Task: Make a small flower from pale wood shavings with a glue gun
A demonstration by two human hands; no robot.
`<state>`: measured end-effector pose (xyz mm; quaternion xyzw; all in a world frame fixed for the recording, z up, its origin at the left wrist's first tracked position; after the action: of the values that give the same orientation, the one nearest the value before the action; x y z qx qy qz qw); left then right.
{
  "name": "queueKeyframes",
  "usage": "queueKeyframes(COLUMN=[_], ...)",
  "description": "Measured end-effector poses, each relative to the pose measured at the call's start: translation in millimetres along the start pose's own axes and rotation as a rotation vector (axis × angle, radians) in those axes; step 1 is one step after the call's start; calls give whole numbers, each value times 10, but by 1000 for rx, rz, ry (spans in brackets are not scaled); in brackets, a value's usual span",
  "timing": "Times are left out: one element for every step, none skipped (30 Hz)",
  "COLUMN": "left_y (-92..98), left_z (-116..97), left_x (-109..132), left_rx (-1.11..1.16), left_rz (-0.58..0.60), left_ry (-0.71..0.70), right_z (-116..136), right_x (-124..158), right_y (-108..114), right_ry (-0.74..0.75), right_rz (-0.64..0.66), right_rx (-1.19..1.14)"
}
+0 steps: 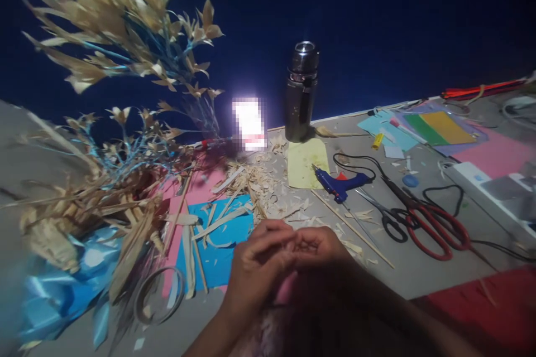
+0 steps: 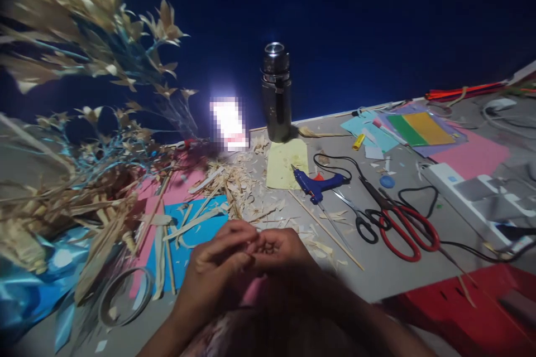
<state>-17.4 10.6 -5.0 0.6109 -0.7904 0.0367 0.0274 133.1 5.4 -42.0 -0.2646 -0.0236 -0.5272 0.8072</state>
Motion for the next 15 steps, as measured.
queueKeyframes(left_y=[38,66,85,92,87,77,63,48,33,16,-2,-18,-33,-46,-57], left_z=[25,53,75,88,92,85,72,55,37,24,18,21,32,49,69], left_x=[0,4,11,17,21,23,21,15,5,-7,-22,-37,-51,-63,-72], left_rx=[45,83,107,118,108,83,52,20,-4,-18,-19,-6,17,49,87], left_rz=[-55,-85,-100,-96,-77,-61,-49,-45,-45,-42,-36,-26,-17,-8,-3], left_ry=[58,118,164,198,217,224,222,212,198,185,173,166,166,170,176], right_z=[21,38,51,60,65,67,67,66,64,65,70,76,84,92,97], right_x=[6,11,14,17,19,19,19,19,20,22,24,28,33,37,39], right_y=[17,32,43,49,50,46,39,31,23,17,13,11,12,16,22], right_ry=[17,28,36,41,45,49,53,54,56,58,62,65,69,72,72], right_rz=[-12,-23,-30,-34,-34,-27,-18,-7,4,13,22,29,33,32,28], right_rx=[-49,-98,-138,-166,-185,-196,-201,-203,-202,-198,-192,-185,-177,-166,-156])
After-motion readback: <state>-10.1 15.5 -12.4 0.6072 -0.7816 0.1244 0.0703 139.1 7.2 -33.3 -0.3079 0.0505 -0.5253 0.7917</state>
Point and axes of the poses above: each hand's wrist, its own x-axis away from the middle knuckle, its own y-axis out of the back of the hand, z = x × y, the point moved 4 cm from there along -x, towards the middle knuckle, and after that the axes turned 6 degrees about z, right-handed, at the moved point
